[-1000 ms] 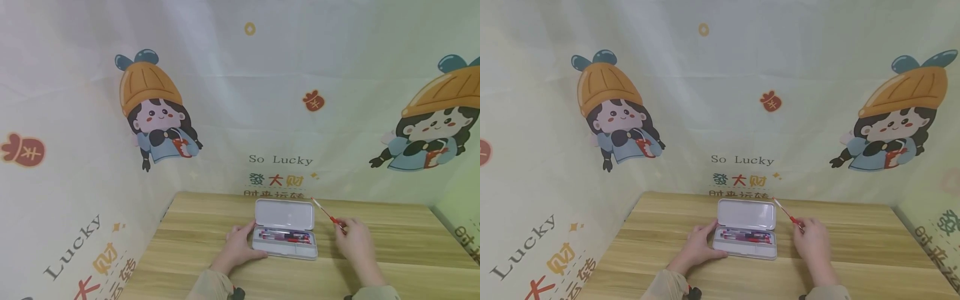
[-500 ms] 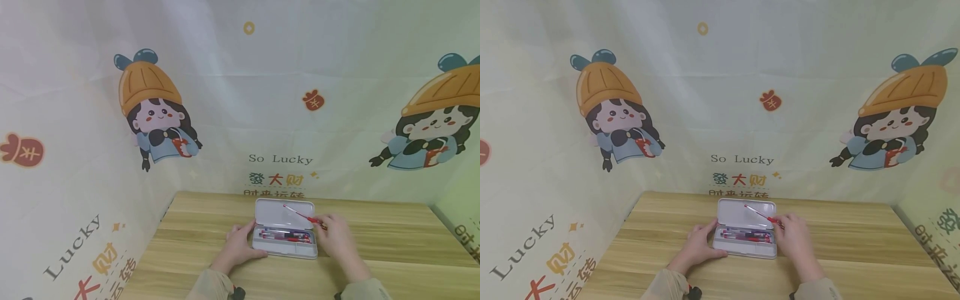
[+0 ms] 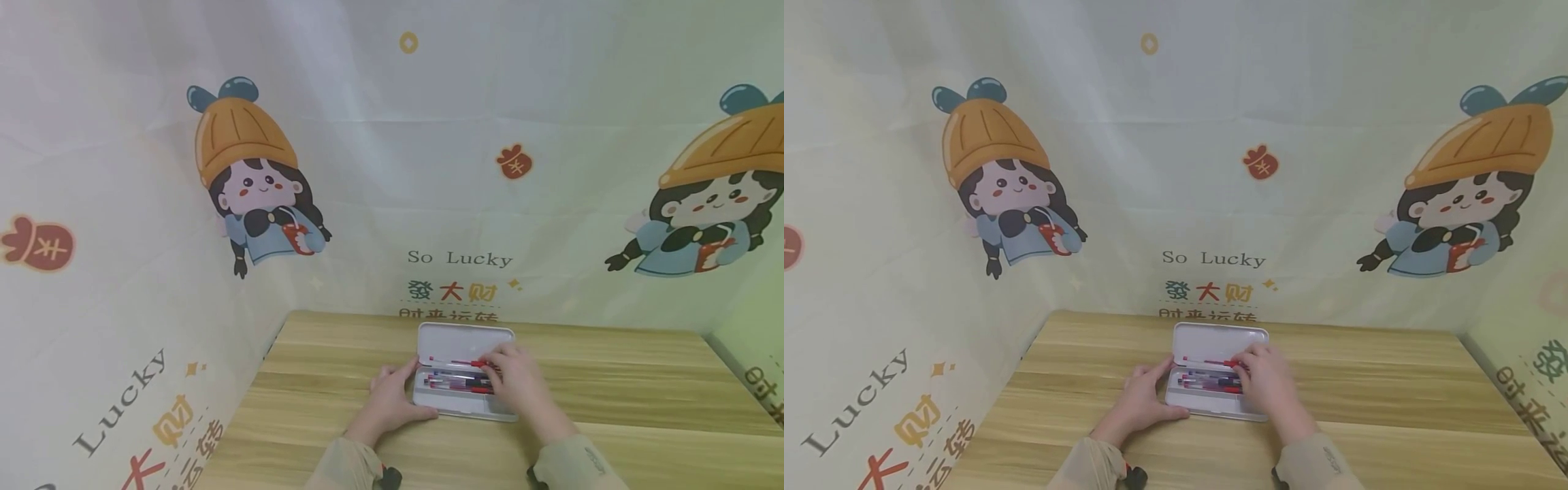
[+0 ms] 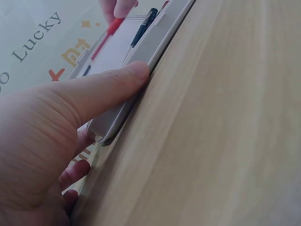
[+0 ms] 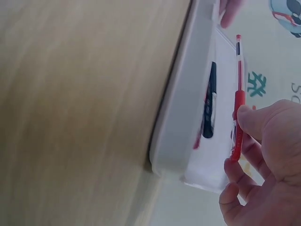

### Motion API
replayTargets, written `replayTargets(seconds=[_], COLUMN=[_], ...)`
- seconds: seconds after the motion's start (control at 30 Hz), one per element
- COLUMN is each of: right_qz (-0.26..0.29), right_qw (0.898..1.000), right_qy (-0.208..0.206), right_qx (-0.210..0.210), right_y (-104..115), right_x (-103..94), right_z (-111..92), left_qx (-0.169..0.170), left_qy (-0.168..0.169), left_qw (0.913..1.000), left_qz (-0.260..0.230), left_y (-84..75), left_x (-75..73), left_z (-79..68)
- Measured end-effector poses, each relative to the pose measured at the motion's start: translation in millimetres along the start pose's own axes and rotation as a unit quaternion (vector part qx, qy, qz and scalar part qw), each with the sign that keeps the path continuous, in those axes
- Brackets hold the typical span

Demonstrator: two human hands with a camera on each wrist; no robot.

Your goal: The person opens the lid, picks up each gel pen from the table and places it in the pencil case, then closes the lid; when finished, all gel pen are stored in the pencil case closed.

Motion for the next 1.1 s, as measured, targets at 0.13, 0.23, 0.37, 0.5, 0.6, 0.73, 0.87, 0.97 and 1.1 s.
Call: replayTargets(seconds=[0.13, 0.23, 0.37, 0.5, 0.6, 0.73, 0.87, 0.97, 1.1], right_qz=[-0.009, -0.008, -0.003, -0.004, -0.007, -0.007, 0.0, 0.012, 0.043], right_qw=[1.0, 0.999, 0.999, 0.998, 0.998, 0.998, 0.996, 0.995, 0.995], right_qy=[0.02, 0.034, 0.045, 0.059, 0.063, 0.069, 0.09, 0.1, 0.084], right_qx=[0.002, 0.007, 0.006, 0.004, -0.002, -0.003, 0.008, 0.017, 0.044], right_y=[-0.2, 0.1, 2.1, 2.5, 2.3, 2.1, 2.4, 2.5, -0.9], right_x=[10.5, 15.0, 16.8, 19.3, 21.0, 22.5, 22.8, 21.1, 16.5], right_z=[3.7, 5.6, 7.2, 7.1, 6.3, 6.4, 6.5, 5.9, 7.4], left_qx=[0.002, 0.003, 0.0, 0.003, 0.003, 0.003, 0.005, 0.004, 0.005], left_qy=[0.001, 0.001, 0.0, 0.0, 0.001, 0.001, -0.001, -0.002, -0.002], left_qw=[1.0, 1.0, 1.0, 1.0, 1.0, 1.0, 1.0, 1.0, 1.0], left_qz=[0.002, 0.001, 0.0, 0.003, 0.003, 0.0, 0.001, 0.003, 0.002], left_y=[0.3, -0.4, -0.2, -0.3, 0.2, 1.5, 2.3, 2.8, 2.0], left_x=[0.0, -0.6, -1.1, -1.9, -2.0, -1.7, -1.0, -0.2, 0.5], left_z=[0.9, 1.1, 1.7, 1.8, 1.7, 1.5, 0.7, 0.0, -0.4])
Point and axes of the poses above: each hand's wrist, its own z-axis towards the middle knuckle, its own x-axis out of the palm, y = z × x, the point moved 5 cm from there along z, towards the middle knuckle, and after that the axes turned 2 degrees about -z, right-handed, at the moved point
